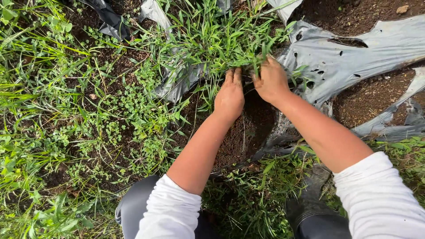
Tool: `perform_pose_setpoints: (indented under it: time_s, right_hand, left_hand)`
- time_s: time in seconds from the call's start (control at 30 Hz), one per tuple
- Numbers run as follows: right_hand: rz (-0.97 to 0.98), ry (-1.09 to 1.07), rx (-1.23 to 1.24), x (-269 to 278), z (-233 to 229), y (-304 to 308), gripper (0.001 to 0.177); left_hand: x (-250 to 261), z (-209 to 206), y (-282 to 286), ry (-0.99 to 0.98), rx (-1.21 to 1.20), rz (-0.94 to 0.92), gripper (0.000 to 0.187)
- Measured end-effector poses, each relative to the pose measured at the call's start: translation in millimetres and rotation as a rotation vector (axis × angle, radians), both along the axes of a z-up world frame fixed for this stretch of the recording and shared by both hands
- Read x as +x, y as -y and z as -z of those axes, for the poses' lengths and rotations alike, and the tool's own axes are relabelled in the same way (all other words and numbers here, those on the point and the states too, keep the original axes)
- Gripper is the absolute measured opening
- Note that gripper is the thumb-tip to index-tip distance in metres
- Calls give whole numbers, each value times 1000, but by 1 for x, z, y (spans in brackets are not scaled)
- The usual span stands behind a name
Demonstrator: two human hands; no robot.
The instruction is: The person kneels on the ground and uses their hands to pull weeds and grass from the soil. They gather the removed vegetation into a pile and continue clearing the area around a plastic sheet covering the ground.
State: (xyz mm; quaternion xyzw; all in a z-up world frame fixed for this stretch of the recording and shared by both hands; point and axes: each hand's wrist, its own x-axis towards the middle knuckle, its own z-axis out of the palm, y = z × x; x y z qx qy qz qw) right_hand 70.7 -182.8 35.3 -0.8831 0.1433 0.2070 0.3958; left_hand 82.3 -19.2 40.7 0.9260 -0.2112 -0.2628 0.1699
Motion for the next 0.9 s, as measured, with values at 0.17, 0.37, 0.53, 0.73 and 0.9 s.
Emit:
perform_pose_setpoints:
  time_s: [0.17,0.37,0.53,0.73,0.9]
  right_hand:
    - [249,500,438,-26,48,23,37]
    - [331,558,487,-32,12,53,32]
    - [488,231,84,-33,-4,106,21]
    - [960,-55,338,19,-53,87,25]
    - [-574,401,-823,39,23,109,64]
  left_hand:
    - [13,8,22,-165,-30,-110,60]
    - [4,45,15,30,-241,-36,56]
    - [13,3,14,-83,14,-36,36]
    - [30,-20,62,40,362,356,72]
    - [44,42,84,-87,-92,-51,41]
